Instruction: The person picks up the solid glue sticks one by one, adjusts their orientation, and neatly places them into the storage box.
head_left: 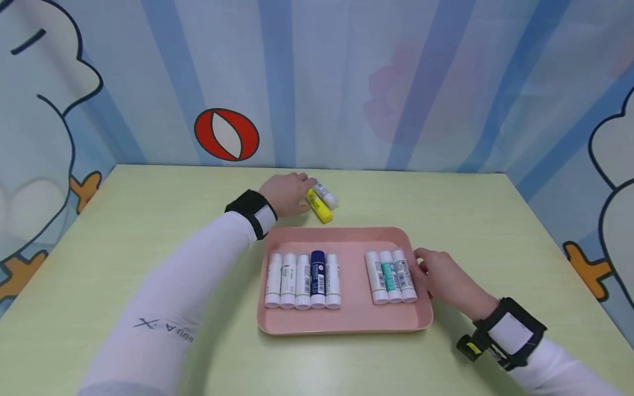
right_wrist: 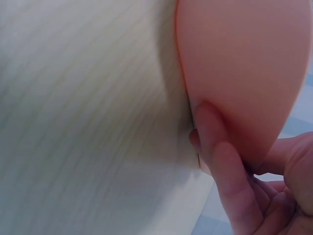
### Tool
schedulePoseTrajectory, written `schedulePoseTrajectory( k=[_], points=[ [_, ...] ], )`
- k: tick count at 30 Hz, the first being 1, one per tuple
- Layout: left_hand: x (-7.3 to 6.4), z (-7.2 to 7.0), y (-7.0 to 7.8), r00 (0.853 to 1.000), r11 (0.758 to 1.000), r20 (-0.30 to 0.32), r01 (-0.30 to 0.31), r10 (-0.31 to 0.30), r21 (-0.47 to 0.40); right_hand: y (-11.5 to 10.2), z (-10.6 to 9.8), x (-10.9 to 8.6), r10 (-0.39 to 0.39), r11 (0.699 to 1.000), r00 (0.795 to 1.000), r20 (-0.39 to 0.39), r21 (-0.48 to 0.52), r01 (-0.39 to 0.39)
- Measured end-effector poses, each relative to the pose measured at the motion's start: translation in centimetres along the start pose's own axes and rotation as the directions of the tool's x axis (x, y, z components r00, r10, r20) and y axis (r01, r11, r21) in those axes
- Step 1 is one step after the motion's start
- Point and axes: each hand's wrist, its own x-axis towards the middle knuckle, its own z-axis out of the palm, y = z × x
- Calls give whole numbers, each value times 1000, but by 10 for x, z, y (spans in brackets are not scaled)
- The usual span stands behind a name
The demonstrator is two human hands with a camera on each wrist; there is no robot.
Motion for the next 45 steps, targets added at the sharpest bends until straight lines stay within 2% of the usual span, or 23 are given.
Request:
schedulePoseTrajectory(
  k=[4, 7, 14, 21, 27, 33, 37, 43, 45],
  points=[
    [1, 6, 9, 998, 997, 18, -66, 65, 39, -1, 0, -2, -4, 1000, 1000, -3, 5, 4],
    [1, 7, 13, 996, 995, 23, -83, 82, 50, -1, 0, -2, -11, 1000, 1000, -6, 6, 11],
    [3, 7, 17, 996, 997, 60, -61, 58, 53, -1, 0, -3, -14, 1000, 1000, -10, -7, 13],
    [2, 10, 21, 999, 1000, 51, -17, 17, 7, -2, 1, -3, -2, 1000, 1000, -4, -18, 2],
    [3, 19, 18, 996, 999, 87, -35, 33, 26, -4, 0, -3, -2, 1000, 1000, 0, -13, 2],
    [6, 25, 11, 995, 994, 66, -76, 71, 74, -4, 0, -2, -17, 1000, 1000, -4, -22, 17],
    [4, 24, 8, 995, 993, 58, -90, 86, 78, -5, 0, -2, -38, 999, 999, -8, -18, 38],
    [-4, 14, 6, 998, 998, 23, -56, 56, 12, -5, 0, -1, -51, 999, 999, -12, -15, 50],
    [-8, 11, 5, 998, 998, -5, -65, 65, -11, -5, 0, -1, -44, 999, 999, -8, -16, 44]
  ],
)
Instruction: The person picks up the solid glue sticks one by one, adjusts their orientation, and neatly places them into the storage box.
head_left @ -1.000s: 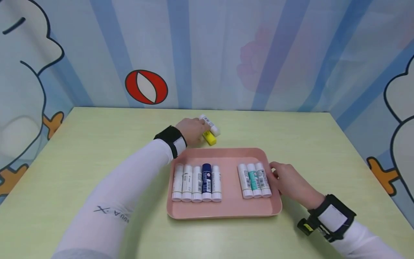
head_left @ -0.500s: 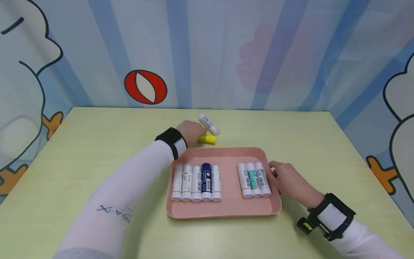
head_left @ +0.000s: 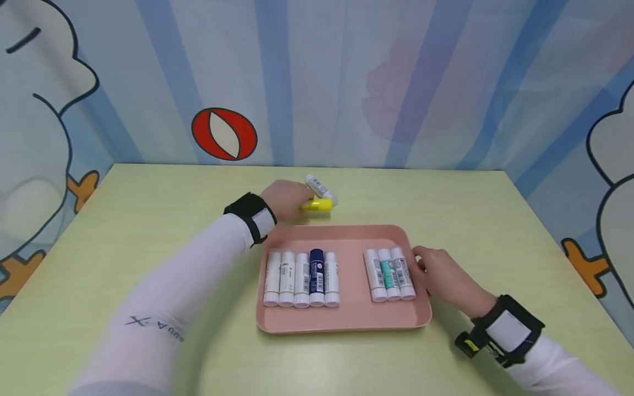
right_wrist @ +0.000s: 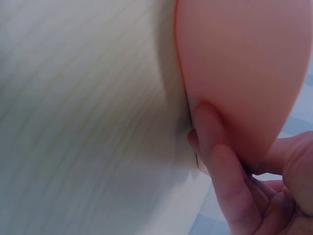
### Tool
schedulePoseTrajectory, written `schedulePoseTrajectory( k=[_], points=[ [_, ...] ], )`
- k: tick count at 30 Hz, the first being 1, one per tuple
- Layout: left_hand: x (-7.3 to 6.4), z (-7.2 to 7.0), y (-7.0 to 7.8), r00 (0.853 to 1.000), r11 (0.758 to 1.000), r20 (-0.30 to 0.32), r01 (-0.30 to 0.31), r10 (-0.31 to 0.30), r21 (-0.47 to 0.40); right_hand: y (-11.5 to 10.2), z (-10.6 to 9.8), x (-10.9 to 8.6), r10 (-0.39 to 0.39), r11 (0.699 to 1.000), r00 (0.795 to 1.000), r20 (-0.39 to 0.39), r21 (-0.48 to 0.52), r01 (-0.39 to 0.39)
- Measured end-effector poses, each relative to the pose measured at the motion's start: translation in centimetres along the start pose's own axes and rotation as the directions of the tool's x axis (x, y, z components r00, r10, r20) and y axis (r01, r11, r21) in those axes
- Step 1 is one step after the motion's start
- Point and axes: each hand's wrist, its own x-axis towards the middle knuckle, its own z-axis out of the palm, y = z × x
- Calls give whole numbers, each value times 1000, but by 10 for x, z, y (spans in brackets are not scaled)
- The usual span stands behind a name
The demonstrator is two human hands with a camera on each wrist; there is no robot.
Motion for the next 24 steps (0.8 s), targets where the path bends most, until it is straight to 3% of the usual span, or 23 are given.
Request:
schedulePoseTrajectory(
  k=[7, 15, 19, 24],
  points=[
    [-12, -12, -3, 990, 996, -117, -80, 75, -42, 2, -3, 1, 26, 999, 999, 25, 34, -27],
    [-34, -30, 5, 988, 986, -144, -77, 56, -148, 5, -14, 5, 31, 999, 998, 48, -14, -30],
    [-45, -35, 12, 989, 975, -145, -50, 19, -218, -1, -25, 9, 13, 999, 998, -60, -32, -15],
    [-55, -35, 21, 987, 946, -152, -7, -44, -323, -17, -33, 14, -38, 999, 973, -228, 17, 43]
  ],
)
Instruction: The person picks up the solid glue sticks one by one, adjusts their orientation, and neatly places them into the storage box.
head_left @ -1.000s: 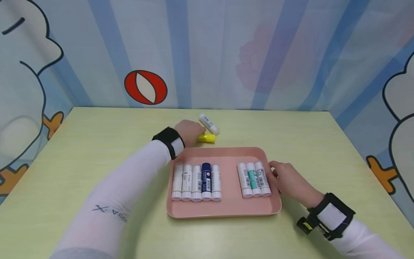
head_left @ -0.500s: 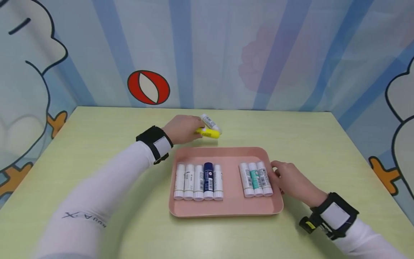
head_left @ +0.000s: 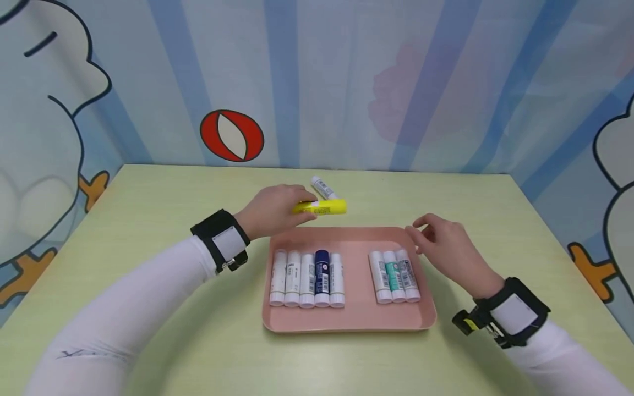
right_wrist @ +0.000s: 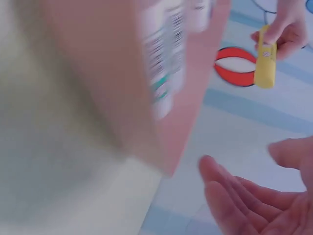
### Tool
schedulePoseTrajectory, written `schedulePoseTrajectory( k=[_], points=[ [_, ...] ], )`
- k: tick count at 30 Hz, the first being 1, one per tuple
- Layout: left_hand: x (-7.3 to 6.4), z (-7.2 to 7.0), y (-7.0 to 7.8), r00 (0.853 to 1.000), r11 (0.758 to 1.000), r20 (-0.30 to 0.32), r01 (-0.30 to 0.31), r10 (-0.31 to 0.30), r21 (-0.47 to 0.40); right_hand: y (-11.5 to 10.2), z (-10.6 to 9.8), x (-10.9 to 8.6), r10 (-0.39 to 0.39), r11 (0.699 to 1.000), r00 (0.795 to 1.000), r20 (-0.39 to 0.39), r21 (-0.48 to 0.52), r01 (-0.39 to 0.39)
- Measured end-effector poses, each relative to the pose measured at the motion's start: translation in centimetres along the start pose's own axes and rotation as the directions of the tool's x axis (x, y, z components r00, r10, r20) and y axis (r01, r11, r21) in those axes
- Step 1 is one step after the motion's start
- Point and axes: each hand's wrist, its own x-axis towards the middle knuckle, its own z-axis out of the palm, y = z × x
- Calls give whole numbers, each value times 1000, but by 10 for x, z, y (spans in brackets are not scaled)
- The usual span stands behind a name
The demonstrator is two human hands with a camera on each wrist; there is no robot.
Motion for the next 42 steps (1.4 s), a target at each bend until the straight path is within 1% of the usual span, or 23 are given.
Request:
schedulePoseTrajectory(
  k=[2, 5, 7, 9, 11, 12, 16, 20, 22, 23, 25, 27, 33, 39, 42],
  points=[
    [-3, 1, 3, 1000, 999, -10, 22, -23, -46, -7, 2, 2, -14, 998, 1000, -26, 54, 16],
    [-7, 3, 9, 998, 990, -19, 59, -62, -130, -17, 9, 5, -34, 988, 999, -31, 151, 38],
    [-9, 4, 13, 996, 979, -23, 84, -89, -184, -23, 14, 6, -51, 970, 999, -21, 239, 54],
    [-11, 5, 18, 993, 966, -25, 103, -112, -235, -29, 20, 7, -58, 937, 998, -5, 346, 56],
    [-13, 5, 24, 992, 954, -28, 114, -126, -279, -36, 24, 9, -48, 890, 999, 22, 454, 33],
    [-14, 6, 27, 990, 947, -27, 121, -135, -298, -40, 26, 10, -35, 861, 999, 37, 508, 12],
    [-16, 9, 39, 988, 930, -27, 131, -149, -342, -54, 33, 13, 33, 732, 995, 98, 675, -91],
    [-19, 12, 48, 988, 926, -29, 130, -150, -355, -64, 38, 15, 75, 595, 987, 144, 788, -160],
    [-20, 13, 51, 988, 925, -31, 129, -150, -357, -66, 41, 14, 86, 548, 983, 159, 817, -180],
    [-20, 14, 53, 988, 926, -32, 129, -150, -354, -67, 43, 14, 94, 529, 982, 162, 828, -187],
    [-21, 15, 55, 989, 929, -39, 123, -145, -348, -69, 46, 13, 112, 509, 981, 160, 838, -195],
    [-21, 16, 55, 989, 933, -43, 121, -144, -339, -70, 48, 12, 138, 501, 979, 148, 843, -198],
    [-22, 18, 56, 990, 940, -52, 107, -130, -323, -74, 53, 10, 205, 484, 971, 127, 849, -213],
    [-22, 19, 56, 990, 942, -66, 99, -126, -319, -76, 55, 10, 225, 473, 968, 112, 856, -209],
    [-23, 19, 56, 989, 941, -71, 100, -129, -322, -76, 55, 10, 228, 473, 967, 110, 856, -209]
  ],
)
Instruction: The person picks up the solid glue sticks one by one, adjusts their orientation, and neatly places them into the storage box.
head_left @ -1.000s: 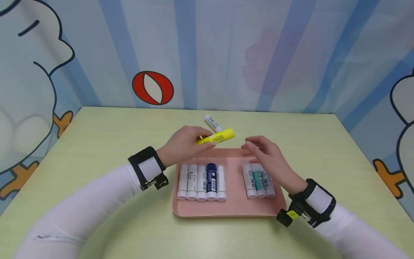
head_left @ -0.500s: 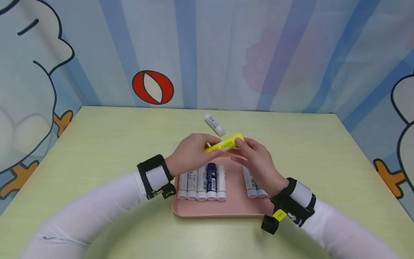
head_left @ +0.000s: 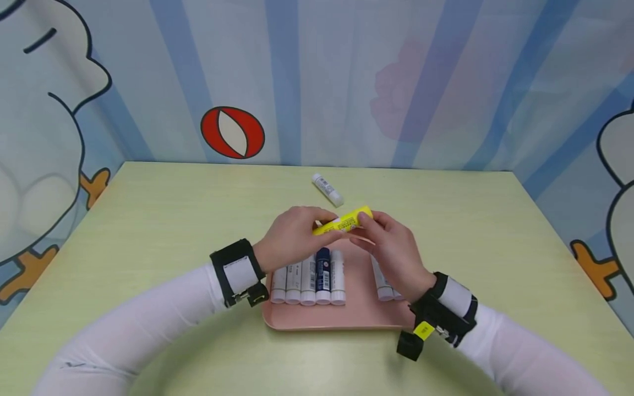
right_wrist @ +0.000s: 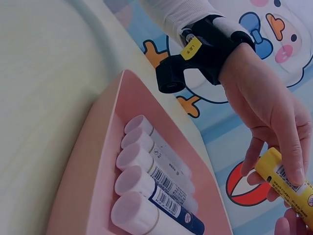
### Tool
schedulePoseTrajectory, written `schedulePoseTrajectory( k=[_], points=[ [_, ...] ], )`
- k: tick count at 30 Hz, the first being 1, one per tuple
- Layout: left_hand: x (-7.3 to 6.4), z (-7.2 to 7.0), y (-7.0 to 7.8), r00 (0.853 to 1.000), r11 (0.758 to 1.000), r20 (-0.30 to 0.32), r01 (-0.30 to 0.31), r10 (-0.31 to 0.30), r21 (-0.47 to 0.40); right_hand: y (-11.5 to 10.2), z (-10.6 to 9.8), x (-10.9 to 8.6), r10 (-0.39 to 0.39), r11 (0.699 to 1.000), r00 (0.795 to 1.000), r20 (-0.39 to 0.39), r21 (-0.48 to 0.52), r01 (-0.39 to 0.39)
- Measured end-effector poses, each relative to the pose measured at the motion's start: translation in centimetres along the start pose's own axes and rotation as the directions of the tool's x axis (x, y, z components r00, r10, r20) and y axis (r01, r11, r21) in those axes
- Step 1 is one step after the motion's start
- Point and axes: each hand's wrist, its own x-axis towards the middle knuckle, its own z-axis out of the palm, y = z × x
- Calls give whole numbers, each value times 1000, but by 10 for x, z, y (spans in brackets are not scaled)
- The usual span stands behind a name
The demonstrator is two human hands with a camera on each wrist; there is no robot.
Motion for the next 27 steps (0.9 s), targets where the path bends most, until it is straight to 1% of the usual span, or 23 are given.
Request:
schedulePoseTrajectory(
  k=[5, 9, 12, 16, 20, 22, 25, 27],
  points=[
    [-1, 0, -2, 1000, 1000, 4, -2, 2, -1, 0, 1, 0, 0, 1000, 1000, -4, -9, 0],
    [-2, -2, -6, 1000, 1000, 17, 12, -13, 29, -1, 0, 1, -6, 1000, 1000, -10, -20, 6],
    [-7, -6, -12, 1000, 998, 12, 19, -20, 62, -4, -4, 3, -20, 999, 1000, -17, -33, 19],
    [-17, -13, -24, 999, 994, -21, 47, -45, 100, -7, -14, 6, -53, 996, 999, -9, -76, 52],
    [-26, -20, -42, 993, 979, -58, 116, -107, 166, -9, -26, 8, -66, 981, 997, 29, -182, 70],
    [-31, -22, -52, 988, 968, -60, 154, -145, 197, -10, -31, 9, -65, 968, 997, 47, -241, 75],
    [-36, -21, -65, 972, 951, -31, 233, -232, 205, -10, -37, 10, -72, 940, 994, 77, -327, 93],
    [-39, -20, -71, 958, 944, 11, 281, -287, 174, -10, -40, 12, -91, 912, 991, 100, -391, 123]
  ],
)
